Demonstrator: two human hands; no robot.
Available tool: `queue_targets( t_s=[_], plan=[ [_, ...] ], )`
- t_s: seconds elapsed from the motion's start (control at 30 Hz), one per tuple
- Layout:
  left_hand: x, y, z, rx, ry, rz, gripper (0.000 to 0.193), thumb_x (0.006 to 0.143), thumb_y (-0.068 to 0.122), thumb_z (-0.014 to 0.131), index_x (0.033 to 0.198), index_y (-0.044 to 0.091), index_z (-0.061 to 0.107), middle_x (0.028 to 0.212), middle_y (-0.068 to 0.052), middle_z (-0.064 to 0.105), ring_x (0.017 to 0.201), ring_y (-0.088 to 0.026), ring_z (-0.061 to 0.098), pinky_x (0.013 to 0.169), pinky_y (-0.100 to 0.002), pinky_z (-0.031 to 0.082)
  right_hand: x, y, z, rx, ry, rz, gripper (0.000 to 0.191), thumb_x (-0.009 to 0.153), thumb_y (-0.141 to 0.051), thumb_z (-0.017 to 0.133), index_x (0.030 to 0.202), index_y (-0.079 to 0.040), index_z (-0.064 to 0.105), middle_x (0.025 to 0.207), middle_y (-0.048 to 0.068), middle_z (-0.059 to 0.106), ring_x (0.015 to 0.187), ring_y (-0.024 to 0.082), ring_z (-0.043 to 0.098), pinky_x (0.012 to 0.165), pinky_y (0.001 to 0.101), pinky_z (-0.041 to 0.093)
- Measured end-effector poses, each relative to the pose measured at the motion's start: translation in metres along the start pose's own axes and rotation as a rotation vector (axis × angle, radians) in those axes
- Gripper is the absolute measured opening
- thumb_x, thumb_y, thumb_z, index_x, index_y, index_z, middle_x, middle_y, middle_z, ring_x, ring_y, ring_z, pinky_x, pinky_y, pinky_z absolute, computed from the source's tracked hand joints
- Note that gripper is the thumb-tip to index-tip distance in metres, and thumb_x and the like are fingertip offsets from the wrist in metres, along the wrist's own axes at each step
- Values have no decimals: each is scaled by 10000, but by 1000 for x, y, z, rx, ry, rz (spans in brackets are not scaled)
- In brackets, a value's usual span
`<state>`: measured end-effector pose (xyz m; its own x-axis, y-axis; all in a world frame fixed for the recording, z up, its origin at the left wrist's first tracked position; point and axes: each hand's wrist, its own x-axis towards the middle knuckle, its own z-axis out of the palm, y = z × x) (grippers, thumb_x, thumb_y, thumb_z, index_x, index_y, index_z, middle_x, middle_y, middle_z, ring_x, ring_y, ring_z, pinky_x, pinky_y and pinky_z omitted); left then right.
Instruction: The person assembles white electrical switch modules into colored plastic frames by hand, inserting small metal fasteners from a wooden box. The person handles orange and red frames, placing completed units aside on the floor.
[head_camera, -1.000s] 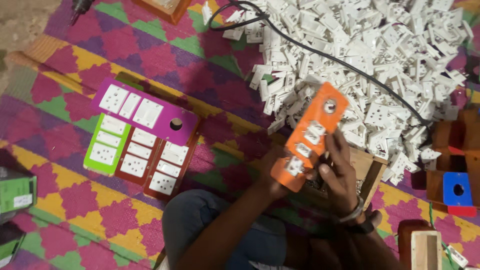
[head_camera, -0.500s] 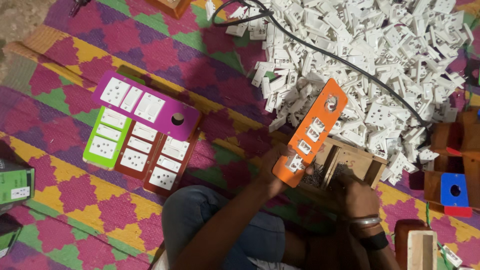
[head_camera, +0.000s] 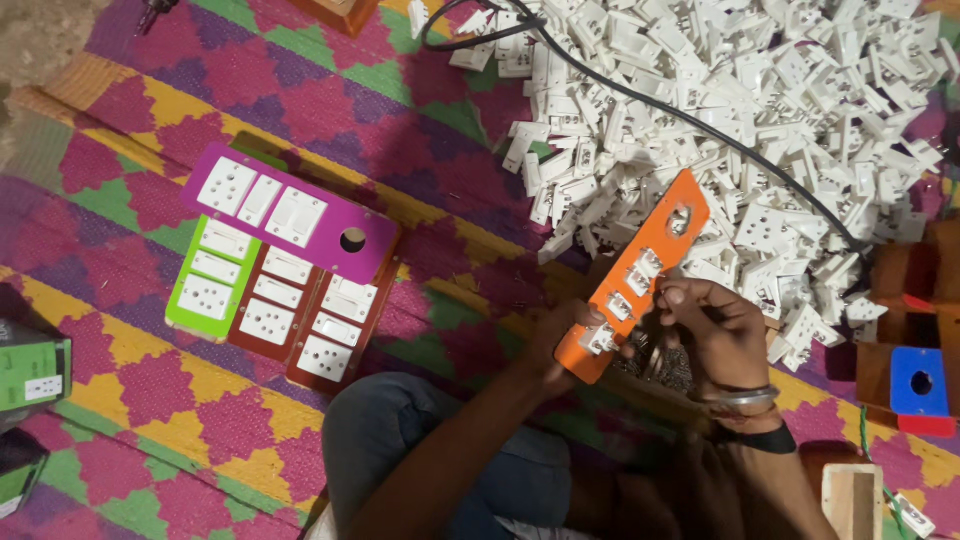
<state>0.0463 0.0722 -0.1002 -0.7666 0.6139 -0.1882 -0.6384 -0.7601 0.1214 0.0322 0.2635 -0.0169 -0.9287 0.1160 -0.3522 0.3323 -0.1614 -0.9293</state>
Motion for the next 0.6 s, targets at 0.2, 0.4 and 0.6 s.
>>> queue_targets(
  t_s=[0.2,0.4,0.6],
  plan=[
    [-2,-2,6,81,-21,19,494,932,224,575,1333,-65,579,1216,-150,653,1052,-246,658,897,-399,570,-1,7,-1,56,-47,59,159,987,-67,706,1100,40,737,864,76,680,726,124,601,581,256,468],
    [-6,-1,9,121,-8,63,469,957,220,580,1329,-67,582,1211,-155,644,1064,-241,645,890,-399,570,1,9,3,-41,9,21,164,940,-58,713,1076,32,734,912,72,722,732,123,632,574,258,490],
    [-2,-6,-2,85,-3,64,409,973,218,559,1268,-64,584,1206,-155,636,1058,-236,655,891,-417,576,-8,6,17,-302,65,-112,127,989,-77,707,1064,25,726,858,106,692,717,139,634,601,270,499]
  ],
)
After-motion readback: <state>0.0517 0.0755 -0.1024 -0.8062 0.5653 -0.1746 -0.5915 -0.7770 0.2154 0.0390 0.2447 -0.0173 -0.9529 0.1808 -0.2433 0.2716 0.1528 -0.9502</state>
